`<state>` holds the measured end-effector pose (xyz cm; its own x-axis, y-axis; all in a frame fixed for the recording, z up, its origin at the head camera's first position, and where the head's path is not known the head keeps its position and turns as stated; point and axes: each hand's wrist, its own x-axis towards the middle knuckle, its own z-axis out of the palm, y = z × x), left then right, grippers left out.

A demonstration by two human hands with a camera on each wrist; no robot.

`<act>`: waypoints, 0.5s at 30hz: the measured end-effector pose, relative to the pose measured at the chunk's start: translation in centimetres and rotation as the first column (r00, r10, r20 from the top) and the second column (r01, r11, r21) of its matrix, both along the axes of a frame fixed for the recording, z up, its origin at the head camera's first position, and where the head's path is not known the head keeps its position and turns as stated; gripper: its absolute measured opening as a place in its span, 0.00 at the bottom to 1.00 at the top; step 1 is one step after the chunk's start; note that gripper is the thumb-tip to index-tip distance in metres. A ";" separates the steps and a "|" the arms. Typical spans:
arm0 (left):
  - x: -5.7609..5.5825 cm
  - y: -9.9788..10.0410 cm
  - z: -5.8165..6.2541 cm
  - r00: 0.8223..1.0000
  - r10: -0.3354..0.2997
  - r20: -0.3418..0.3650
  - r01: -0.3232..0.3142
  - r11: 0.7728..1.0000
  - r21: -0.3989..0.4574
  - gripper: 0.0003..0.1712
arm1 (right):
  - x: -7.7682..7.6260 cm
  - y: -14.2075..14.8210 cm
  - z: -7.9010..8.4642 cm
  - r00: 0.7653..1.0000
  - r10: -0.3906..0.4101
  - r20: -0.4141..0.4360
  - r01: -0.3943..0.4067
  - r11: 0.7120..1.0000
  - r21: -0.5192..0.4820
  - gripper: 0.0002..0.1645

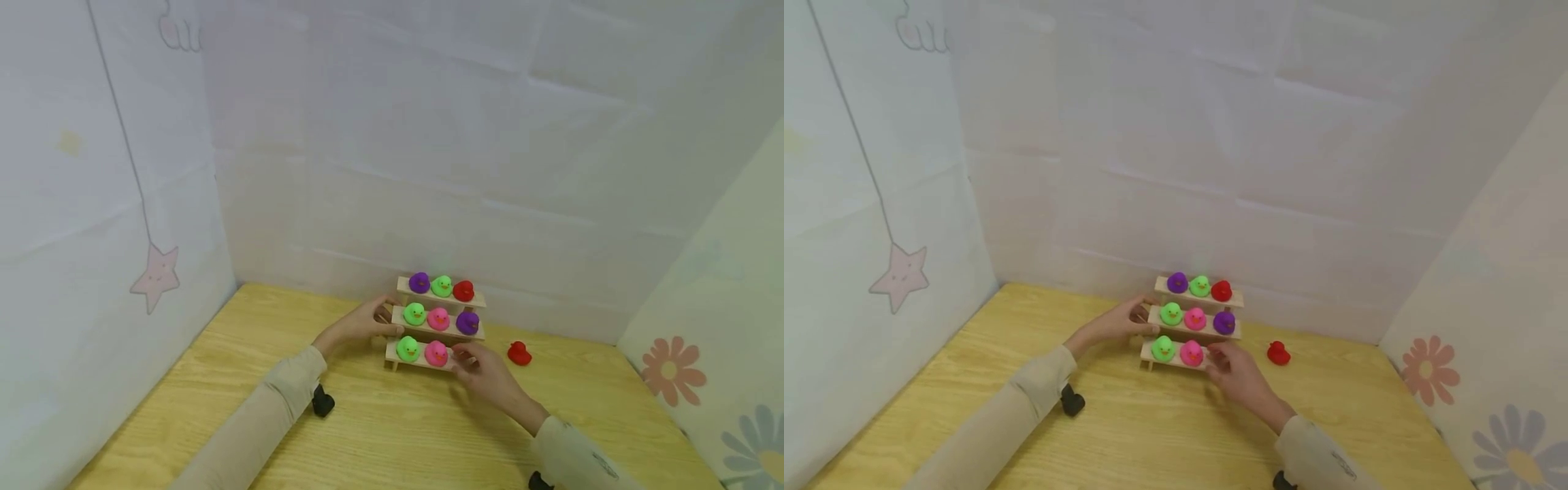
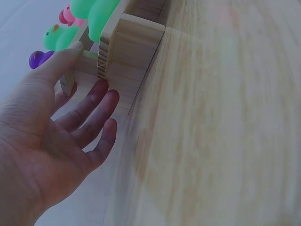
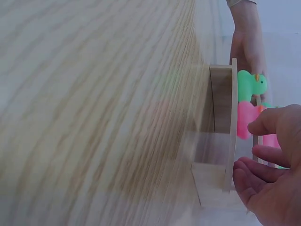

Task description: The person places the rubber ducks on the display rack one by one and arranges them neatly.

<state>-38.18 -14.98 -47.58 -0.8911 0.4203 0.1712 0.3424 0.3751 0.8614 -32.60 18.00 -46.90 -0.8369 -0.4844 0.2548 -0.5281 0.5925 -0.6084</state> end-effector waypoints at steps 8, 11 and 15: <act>0.0 0.0 -0.3 1.000 -0.012 -0.005 0.012 1.000 0.010 0.36 | 0.5 3.2 0.0 0.999 -0.006 -0.035 0.005 1.000 -0.029 0.17; -0.1 0.0 -0.4 1.000 -0.008 -0.002 0.008 1.000 0.010 0.36 | 0.2 4.5 -0.3 0.994 -0.041 -0.097 0.040 0.999 -0.006 0.16; -0.2 0.0 -0.5 1.000 0.001 0.003 -0.001 1.000 0.002 0.35 | -0.7 6.5 -1.1 0.981 -0.111 -0.162 0.117 0.993 0.031 0.16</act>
